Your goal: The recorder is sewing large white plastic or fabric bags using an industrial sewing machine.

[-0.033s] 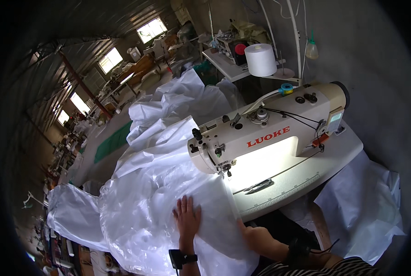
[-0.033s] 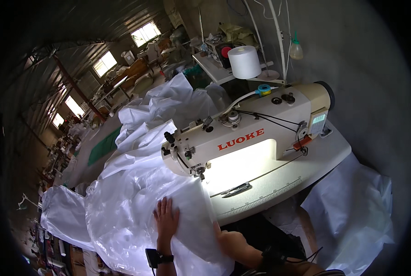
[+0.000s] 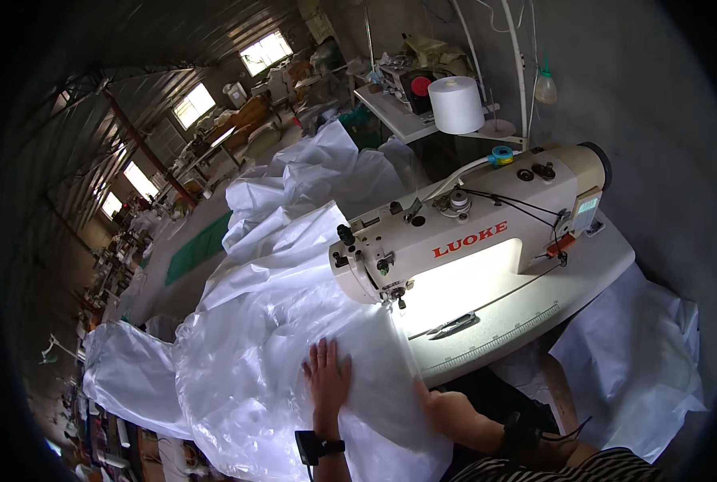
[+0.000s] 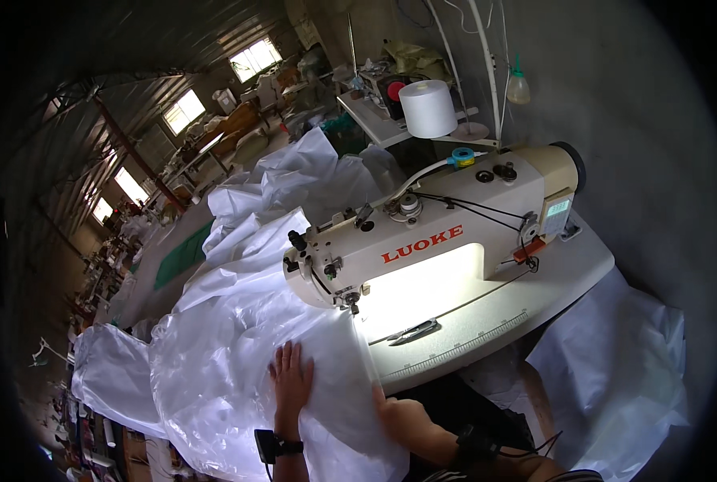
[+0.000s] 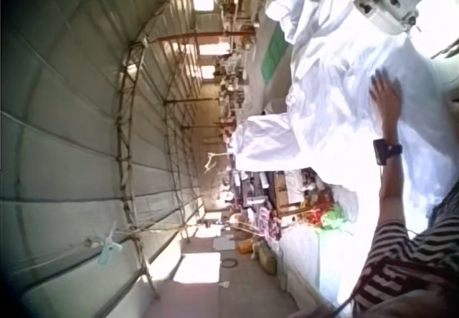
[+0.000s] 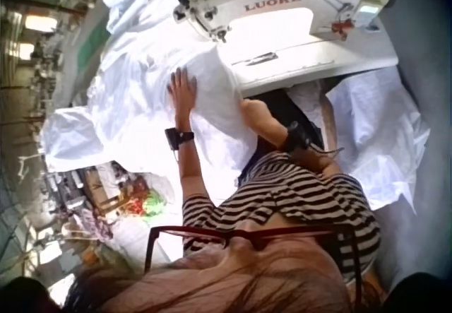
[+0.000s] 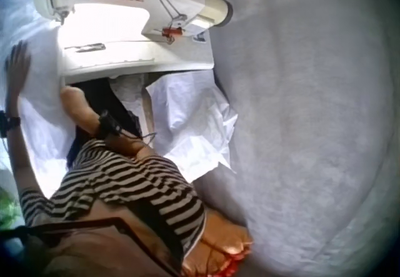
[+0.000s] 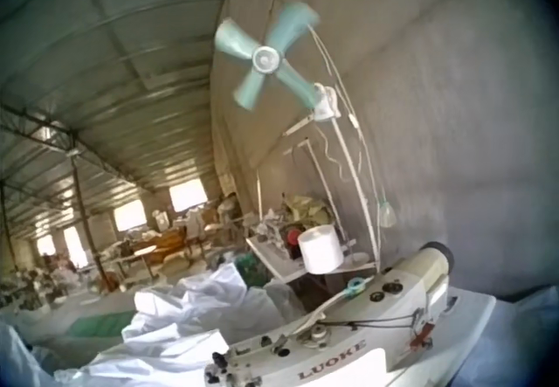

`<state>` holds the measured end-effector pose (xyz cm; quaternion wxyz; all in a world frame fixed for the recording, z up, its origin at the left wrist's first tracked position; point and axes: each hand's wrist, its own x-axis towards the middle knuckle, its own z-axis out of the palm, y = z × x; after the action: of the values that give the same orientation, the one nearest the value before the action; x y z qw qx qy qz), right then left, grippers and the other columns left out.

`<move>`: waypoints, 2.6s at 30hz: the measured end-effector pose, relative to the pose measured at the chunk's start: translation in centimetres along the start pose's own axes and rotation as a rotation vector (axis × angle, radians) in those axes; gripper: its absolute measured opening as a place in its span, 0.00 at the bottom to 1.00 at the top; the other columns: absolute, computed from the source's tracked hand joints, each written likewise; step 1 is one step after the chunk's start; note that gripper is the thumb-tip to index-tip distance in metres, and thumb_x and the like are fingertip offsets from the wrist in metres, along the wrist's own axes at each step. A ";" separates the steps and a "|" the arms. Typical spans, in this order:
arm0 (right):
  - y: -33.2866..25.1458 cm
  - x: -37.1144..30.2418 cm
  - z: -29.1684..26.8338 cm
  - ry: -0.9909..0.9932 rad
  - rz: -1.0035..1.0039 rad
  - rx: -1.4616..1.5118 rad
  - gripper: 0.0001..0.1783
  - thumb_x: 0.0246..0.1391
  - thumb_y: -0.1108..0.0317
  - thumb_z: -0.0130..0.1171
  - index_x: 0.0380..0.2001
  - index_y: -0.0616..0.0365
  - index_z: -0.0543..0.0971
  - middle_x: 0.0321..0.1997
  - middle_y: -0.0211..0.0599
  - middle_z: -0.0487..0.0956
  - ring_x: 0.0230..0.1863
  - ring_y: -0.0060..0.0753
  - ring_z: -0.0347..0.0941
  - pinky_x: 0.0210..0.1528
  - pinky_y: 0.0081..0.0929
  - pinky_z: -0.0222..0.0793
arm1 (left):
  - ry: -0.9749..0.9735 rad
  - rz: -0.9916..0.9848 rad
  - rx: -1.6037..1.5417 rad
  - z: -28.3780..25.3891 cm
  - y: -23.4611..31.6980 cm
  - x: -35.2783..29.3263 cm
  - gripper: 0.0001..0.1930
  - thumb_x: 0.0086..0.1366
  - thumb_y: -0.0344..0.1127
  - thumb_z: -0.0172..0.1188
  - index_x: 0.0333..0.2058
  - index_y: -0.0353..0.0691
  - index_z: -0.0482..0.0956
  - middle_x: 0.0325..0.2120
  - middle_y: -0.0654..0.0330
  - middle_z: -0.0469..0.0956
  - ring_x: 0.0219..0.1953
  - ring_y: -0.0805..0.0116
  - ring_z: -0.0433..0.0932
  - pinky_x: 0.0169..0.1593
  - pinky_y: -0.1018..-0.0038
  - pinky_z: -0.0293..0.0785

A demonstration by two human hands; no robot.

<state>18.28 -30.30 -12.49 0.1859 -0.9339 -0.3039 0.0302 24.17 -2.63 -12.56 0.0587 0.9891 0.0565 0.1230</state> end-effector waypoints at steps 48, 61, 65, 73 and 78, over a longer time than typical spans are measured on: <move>13.3 -11.8 2.4 -0.075 0.504 1.474 0.20 0.70 0.59 0.48 0.53 0.64 0.74 0.46 0.34 0.78 0.46 0.26 0.75 0.54 0.27 0.72 | 0.800 -0.353 -1.000 -9.2 -21.2 -39.7 0.01 0.63 0.30 0.58 0.33 0.42 0.78 0.31 0.58 0.78 0.33 0.63 0.80 0.38 0.71 0.75; 9.3 -9.7 -0.3 0.053 0.255 0.785 0.18 0.67 0.58 0.54 0.45 0.65 0.76 0.39 0.51 0.81 0.42 0.44 0.80 0.43 0.34 0.71 | 0.498 -0.647 -0.468 -3.7 -5.7 -37.1 0.13 0.68 0.36 0.55 0.27 0.35 0.78 0.20 0.63 0.76 0.20 0.74 0.74 0.24 0.78 0.66; 9.4 -10.0 0.2 -0.040 0.260 0.811 0.18 0.68 0.59 0.52 0.42 0.66 0.77 0.35 0.49 0.81 0.37 0.39 0.78 0.40 0.33 0.71 | -0.261 -1.187 -1.148 7.5 1.0 -35.2 0.33 0.71 0.63 0.48 0.48 0.32 0.78 0.38 0.57 0.86 0.35 0.67 0.84 0.36 0.74 0.73; 9.7 -10.5 -0.1 -0.087 0.257 0.987 0.22 0.71 0.54 0.48 0.42 0.67 0.77 0.34 0.28 0.77 0.38 0.19 0.67 0.43 0.24 0.68 | -0.130 -0.531 -0.767 22.8 -2.8 -31.9 0.33 0.69 0.54 0.50 0.68 0.45 0.60 0.68 0.59 0.62 0.67 0.57 0.62 0.66 0.54 0.60; 10.3 -10.8 -0.1 0.118 0.326 1.052 0.24 0.71 0.52 0.47 0.42 0.67 0.77 0.35 0.30 0.79 0.39 0.21 0.71 0.44 0.25 0.68 | 1.125 -1.365 -1.653 16.6 -12.9 -35.1 0.21 0.68 0.42 0.53 0.55 0.35 0.71 0.56 0.55 0.73 0.55 0.57 0.73 0.56 0.55 0.69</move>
<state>15.25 -44.32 -16.77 0.6370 -0.7502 -0.0882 0.1539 -6.72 3.98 -38.48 0.6929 0.2281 0.4887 0.4786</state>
